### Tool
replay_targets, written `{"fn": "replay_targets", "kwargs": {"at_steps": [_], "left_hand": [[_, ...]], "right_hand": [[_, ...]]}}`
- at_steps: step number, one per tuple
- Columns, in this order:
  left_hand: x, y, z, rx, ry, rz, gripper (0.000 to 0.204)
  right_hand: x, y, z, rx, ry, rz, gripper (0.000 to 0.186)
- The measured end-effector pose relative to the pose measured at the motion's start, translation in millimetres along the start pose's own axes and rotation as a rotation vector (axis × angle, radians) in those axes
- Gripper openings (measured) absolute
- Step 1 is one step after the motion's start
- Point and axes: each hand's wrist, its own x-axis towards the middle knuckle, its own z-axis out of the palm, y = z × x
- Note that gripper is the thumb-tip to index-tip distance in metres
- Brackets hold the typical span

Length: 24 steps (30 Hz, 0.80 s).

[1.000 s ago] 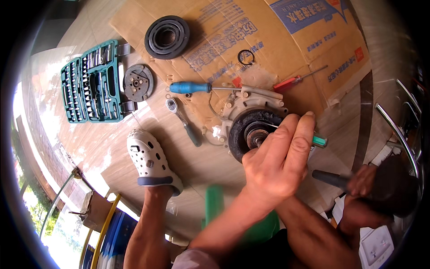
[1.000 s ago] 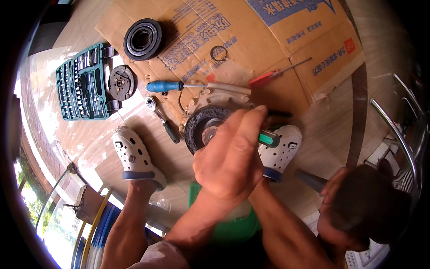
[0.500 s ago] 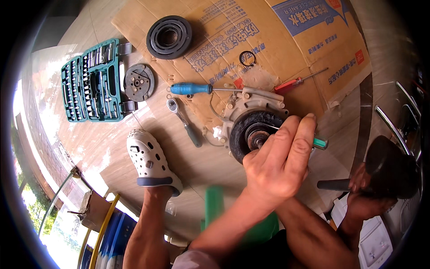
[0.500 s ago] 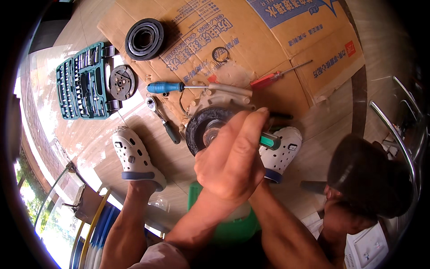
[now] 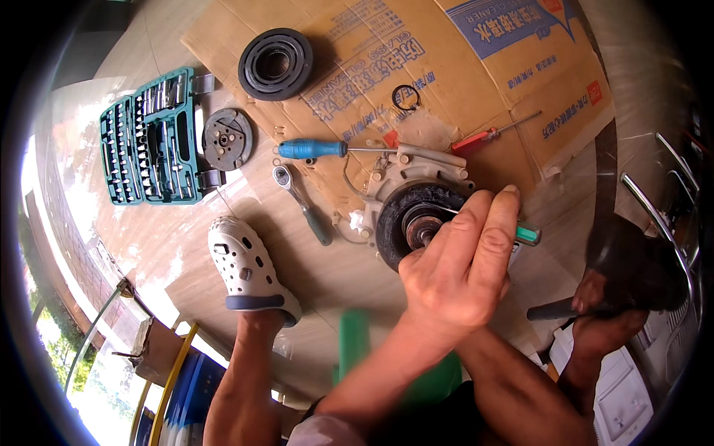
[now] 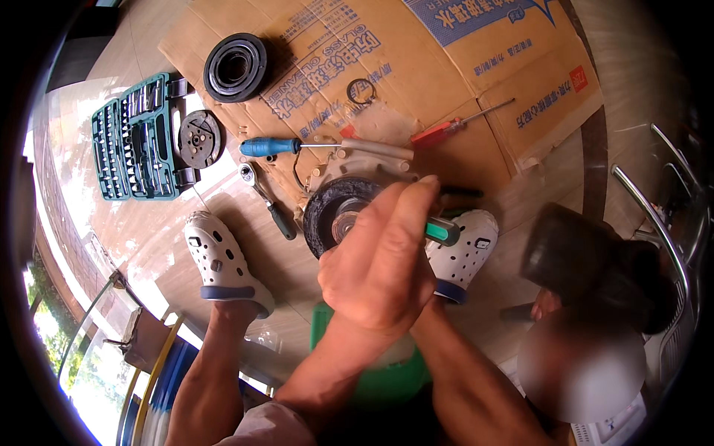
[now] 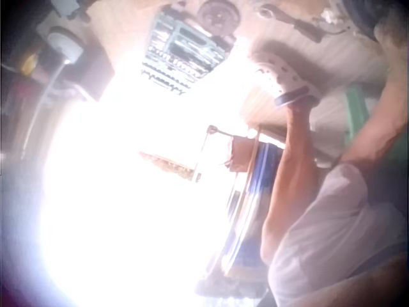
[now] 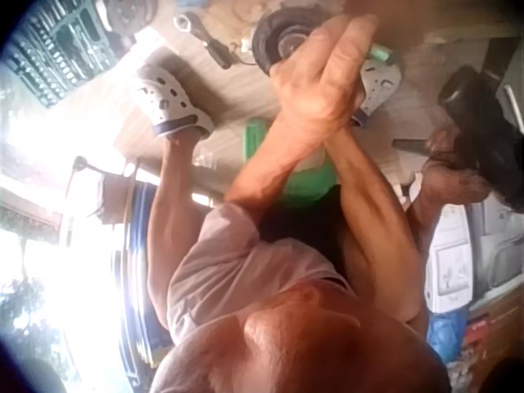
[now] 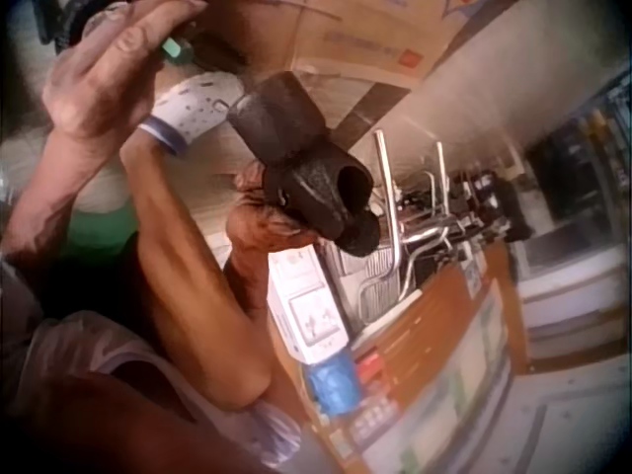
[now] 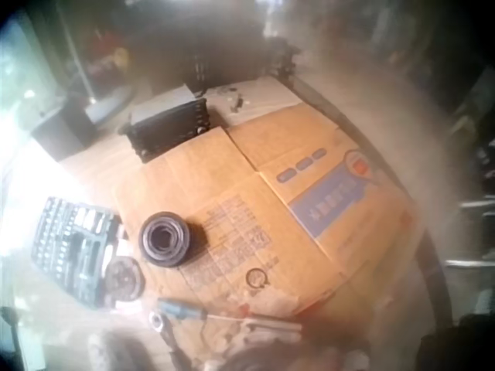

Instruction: The person removes and reinstalls components from an AC compressor assembly using screwdrivers and snap ring pliers. They remove a clutch plate and pulley, then use a hammer and screwdriver to reinstall parts while working on a cardboard box.

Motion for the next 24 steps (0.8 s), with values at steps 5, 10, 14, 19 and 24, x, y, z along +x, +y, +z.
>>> {"fn": "replay_targets", "kwargs": {"at_steps": [5, 10, 14, 19, 24], "left_hand": [[0.8, -7.8, 2.4, 0.034, 0.026, 0.083, 0.058], [4.8, -7.0, -4.1, -0.007, 0.006, 0.068, 0.058], [0.3, -7.9, -0.2, 0.042, 0.041, 0.067, 0.058], [0.7, -9.1, 3.9, 0.017, 0.053, 0.078, 0.056], [0.1, -8.1, 3.8, -0.010, 0.084, 0.048, 0.053]], "right_hand": [[10.4, -6.4, -2.3, -0.070, -0.201, -0.137, 0.082], [20.5, -17.5, 15.7, -0.357, -0.256, -0.070, 0.078], [8.4, -8.2, 10.2, -0.204, -0.209, 0.117, 0.075], [-4.6, 0.6, 11.3, -0.133, -0.076, 0.158, 0.070], [7.3, 11.3, 17.6, -0.183, -0.139, 0.225, 0.055]]}}
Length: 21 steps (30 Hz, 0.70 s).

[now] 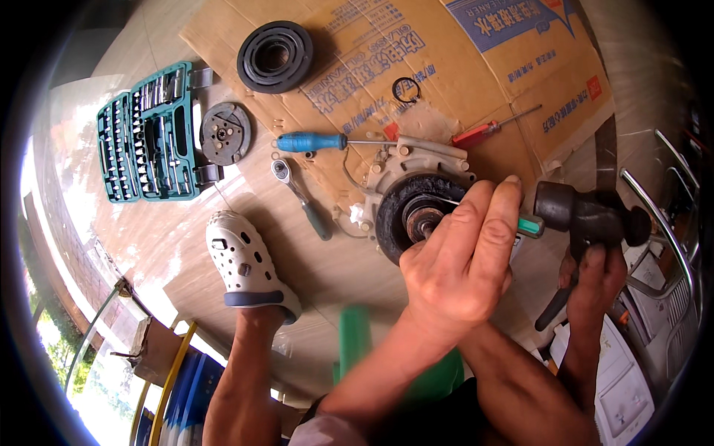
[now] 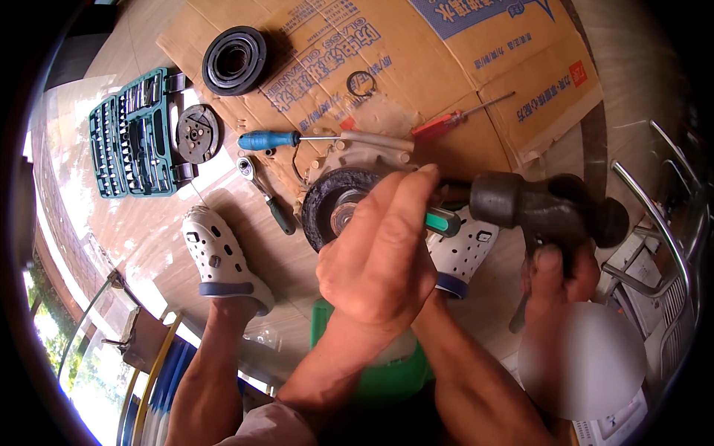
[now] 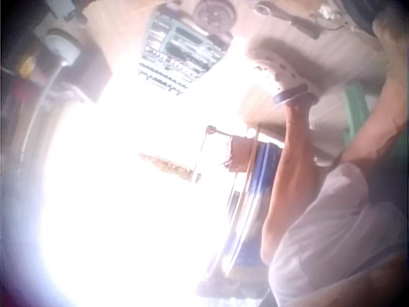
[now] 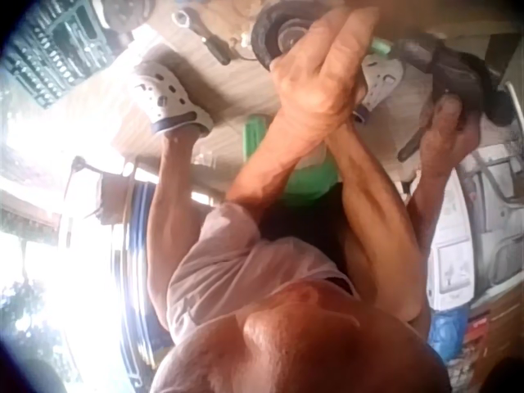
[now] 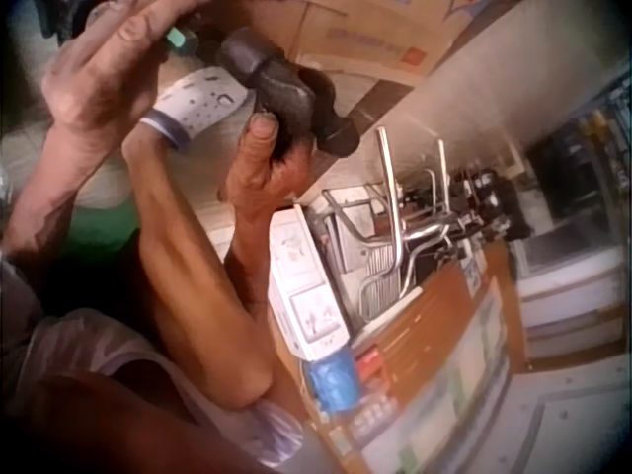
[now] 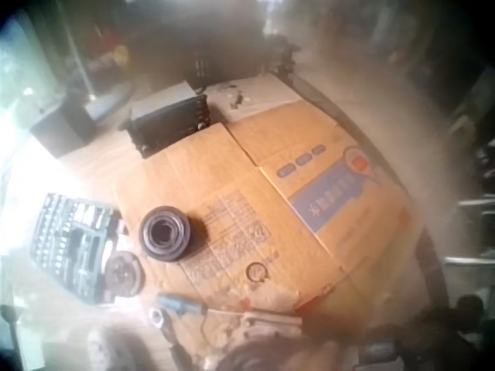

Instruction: The person removes and reinstalls components from an AC compressor assembly using screwdrivers and snap ring pliers. They remove a clutch plate and pulley, then use a hammer and screwdriver to reinstall parts while working on a cardboard box.

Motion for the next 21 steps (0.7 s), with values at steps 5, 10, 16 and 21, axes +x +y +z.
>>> {"fn": "replay_targets", "kwargs": {"at_steps": [5, 10, 16, 21], "left_hand": [[0.0, 8.6, -8.1, -0.042, -0.039, -0.082, 0.051], [-1.0, 3.1, -3.0, 0.022, 0.007, 0.002, 0.038], [-3.8, 10.4, 2.9, 0.051, 0.061, -0.039, 0.042], [-10.3, 8.7, 8.2, 0.060, 0.125, -0.031, 0.051]], "right_hand": [[29.3, 43.3, 13.1, -0.106, -0.020, 0.182, 0.035], [47.3, 89.5, 15.1, -0.132, -0.077, 0.284, 0.031], [63.5, 133.4, 19.9, 0.101, -0.138, 0.523, 0.045], [74.0, 134.3, 22.6, 0.042, -0.129, 0.604, 0.052]]}}
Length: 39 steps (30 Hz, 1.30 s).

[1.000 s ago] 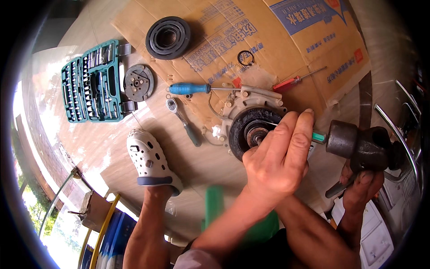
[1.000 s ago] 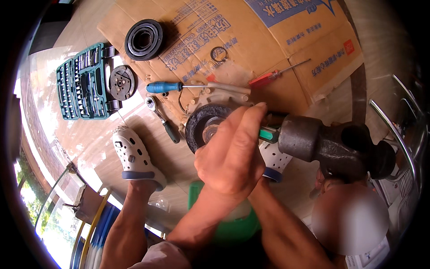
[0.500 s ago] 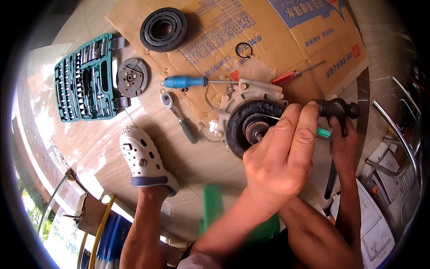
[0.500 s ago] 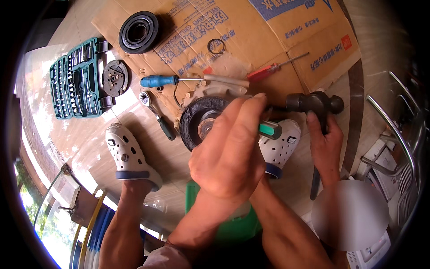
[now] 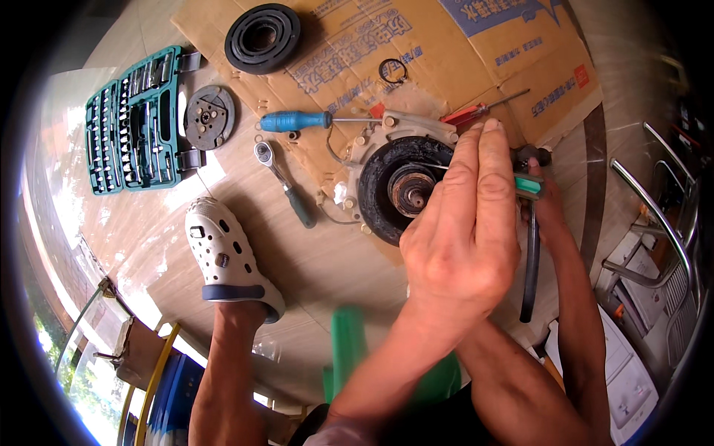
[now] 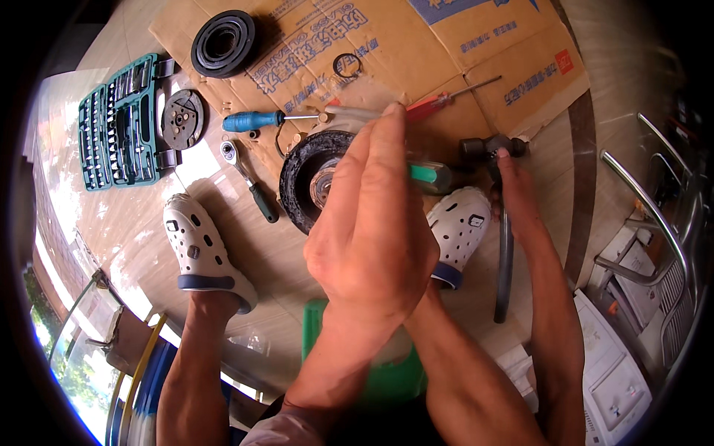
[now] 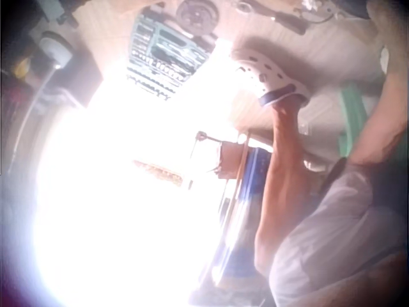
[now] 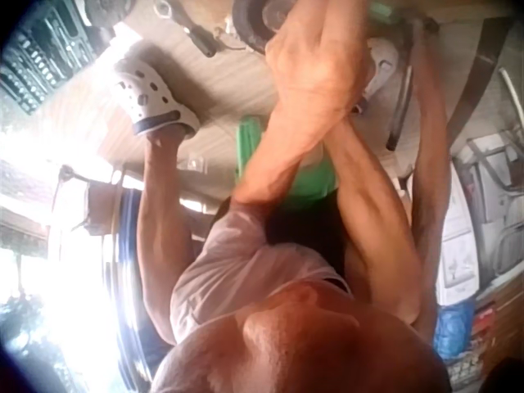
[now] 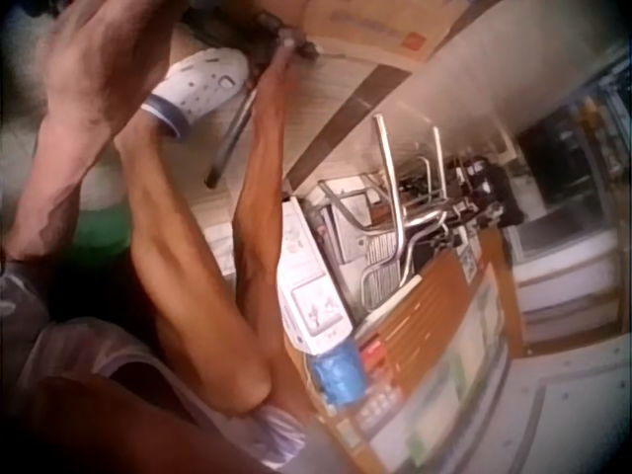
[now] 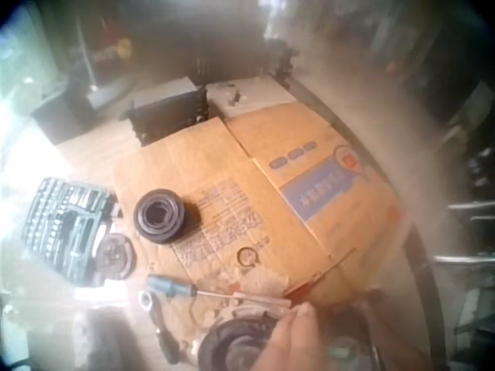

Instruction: The person removes and reinstalls components from an AC compressor assembly using screwdrivers and snap ring pliers. They remove a clutch plate and pulley, then use a hammer and screwdriver to reinstall parts while working on a cardboard box.

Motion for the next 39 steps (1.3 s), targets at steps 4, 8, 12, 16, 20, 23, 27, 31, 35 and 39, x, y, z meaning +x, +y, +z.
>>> {"fn": "replay_targets", "kwargs": {"at_steps": [4, 8, 12, 16, 20, 23, 27, 31, 35, 39], "left_hand": [[-3.1, 4.4, -3.4, -0.037, -0.006, 0.001, 0.052], [-10.1, 4.5, -15.3, -0.032, 0.005, 0.000, 0.050], [-23.2, 5.1, -26.3, -0.060, 0.001, -0.052, 0.044], [-19.3, 4.6, -27.8, -0.071, -0.033, -0.030, 0.033], [-18.4, 1.6, -31.9, -0.087, -0.063, -0.091, 0.041], [-17.4, 4.2, -34.4, -0.120, -0.072, -0.120, 0.040], [-18.2, 1.4, -39.3, -0.154, -0.134, -0.120, 0.038], [-17.6, -0.7, -46.6, -0.187, -0.131, -0.122, 0.036], [-41.2, -17.0, -78.0, -0.099, -0.053, -0.219, 0.039], [-59.5, -43.4, -74.0, -0.080, 0.022, -0.397, 0.061]], "right_hand": [[22.1, 24.4, -17.4, -0.338, 0.037, -0.339, 0.051], [-9.4, 1.8, -17.6, -0.848, 0.191, -0.548, 0.048], [-98.0, -76.7, 9.9, -0.261, -0.039, -0.717, 0.059], [-139.6, -96.5, 49.4, 0.024, -0.444, -0.947, 0.062], [-135.7, -100.5, 46.0, -0.205, -0.342, -0.927, 0.044], [-138.2, -109.0, 51.5, -0.231, -0.241, -0.944, 0.030], [-133.2, -114.5, 61.8, -0.191, -0.219, -1.083, 0.030], [-137.2, -121.3, 63.7, -0.195, -0.210, -1.003, 0.031], [-150.5, -133.7, 49.5, -0.220, -0.151, -1.010, 0.029], [-151.9, -133.3, 45.9, -0.282, -0.107, -1.017, 0.029]]}}
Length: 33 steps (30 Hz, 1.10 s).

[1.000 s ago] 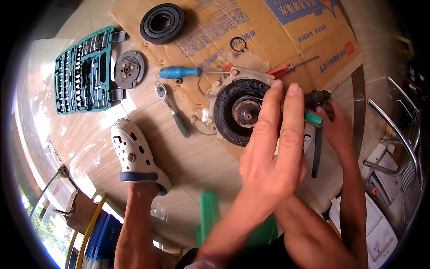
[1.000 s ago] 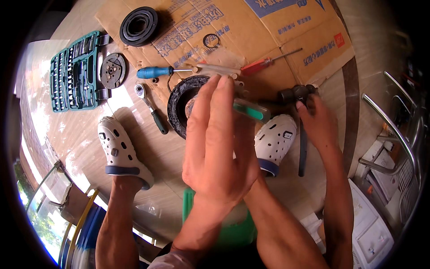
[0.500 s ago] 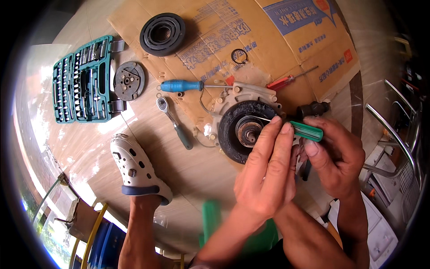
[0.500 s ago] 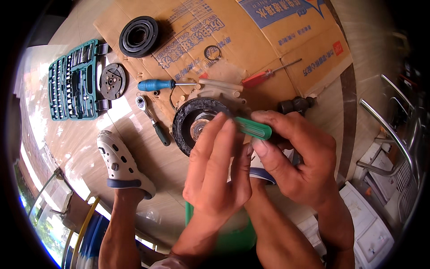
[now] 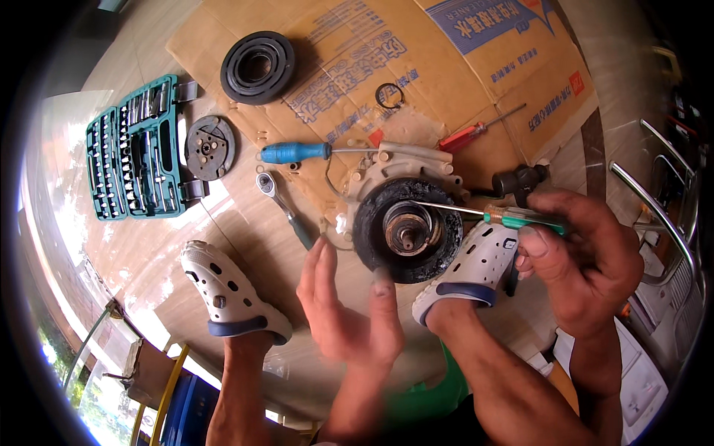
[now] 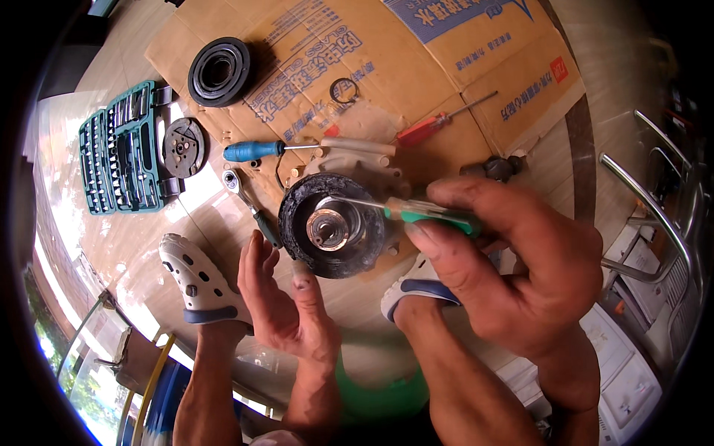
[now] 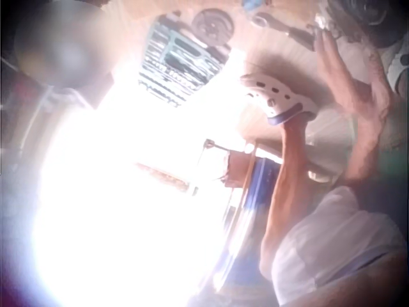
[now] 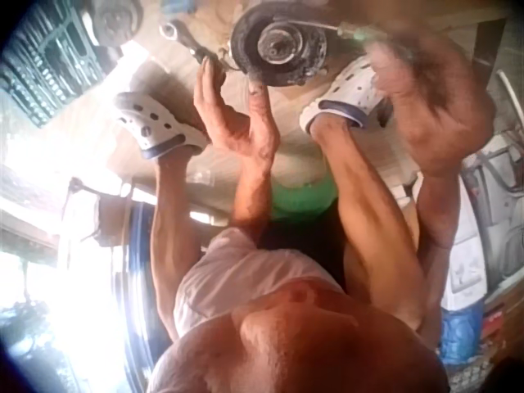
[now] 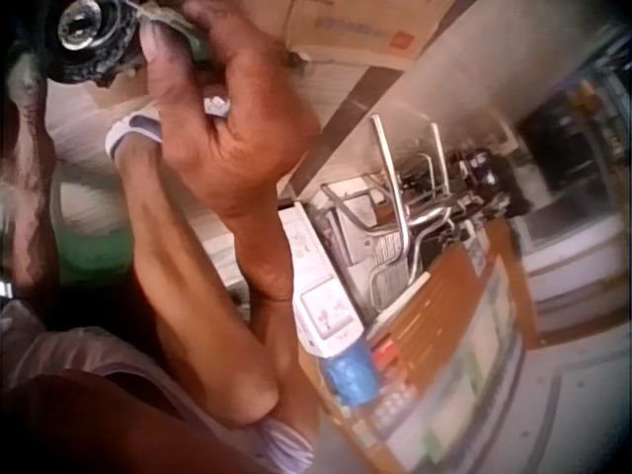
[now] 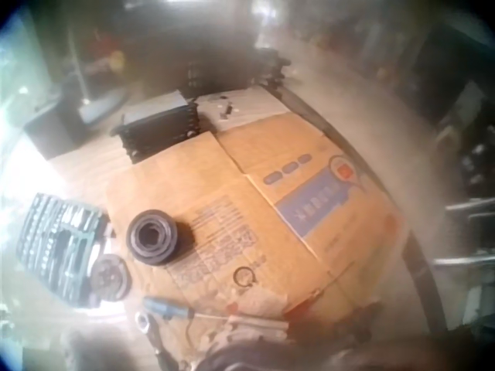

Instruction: The person removes and reinstalls components from an AC compressor assembly using screwdrivers and snap ring pliers. They remove a clutch plate and pulley, then use a hammer and screwdriver to reinstall parts while working on a cardboard box.

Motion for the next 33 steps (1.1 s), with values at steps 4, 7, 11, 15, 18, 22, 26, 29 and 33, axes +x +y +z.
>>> {"fn": "replay_targets", "kwargs": {"at_steps": [4, 7, 11, 15, 18, 22, 26, 29, 33], "left_hand": [[-5.3, -14.1, 11.1, -0.194, -0.120, -0.075, 0.100], [-1.7, -9.8, 19.2, -0.233, -0.171, -0.150, 0.116], [2.6, -15.0, 24.4, -0.215, -0.208, -0.185, 0.125], [4.7, -25.8, 24.3, -0.107, -0.207, -0.038, 0.125], [5.4, -30.4, 24.8, -0.048, -0.207, 0.024, 0.126], [8.2, -32.7, 26.3, 0.004, -0.209, 0.079, 0.128], [9.4, -31.7, 28.6, -0.039, -0.177, 0.051, 0.130], [11.6, -31.8, 27.7, -0.040, -0.183, 0.039, 0.131], [8.4, -35.7, 30.1, -0.082, -0.165, 0.008, 0.133]], "right_hand": [[7.1, -9.7, 0.4, -0.172, -0.088, -0.133, 0.031], [10.1, -15.5, 1.3, -0.239, -0.101, -0.157, 0.031], [13.5, -16.0, 5.5, -0.207, -0.076, -0.126, 0.028], [17.1, -17.4, 10.1, -0.278, -0.079, -0.143, 0.025], [20.4, -15.6, 15.4, -0.274, -0.076, -0.150, 0.025], [23.7, -18.4, 16.2, -0.300, -0.128, -0.138, 0.026], [26.6, -28.9, 12.6, -0.289, -0.080, -0.142, 0.025], [27.7, -32.2, 9.9, -0.323, -0.094, -0.176, 0.026], [27.6, -39.5, 10.4, -0.363, -0.118, -0.219, 0.027]]}}
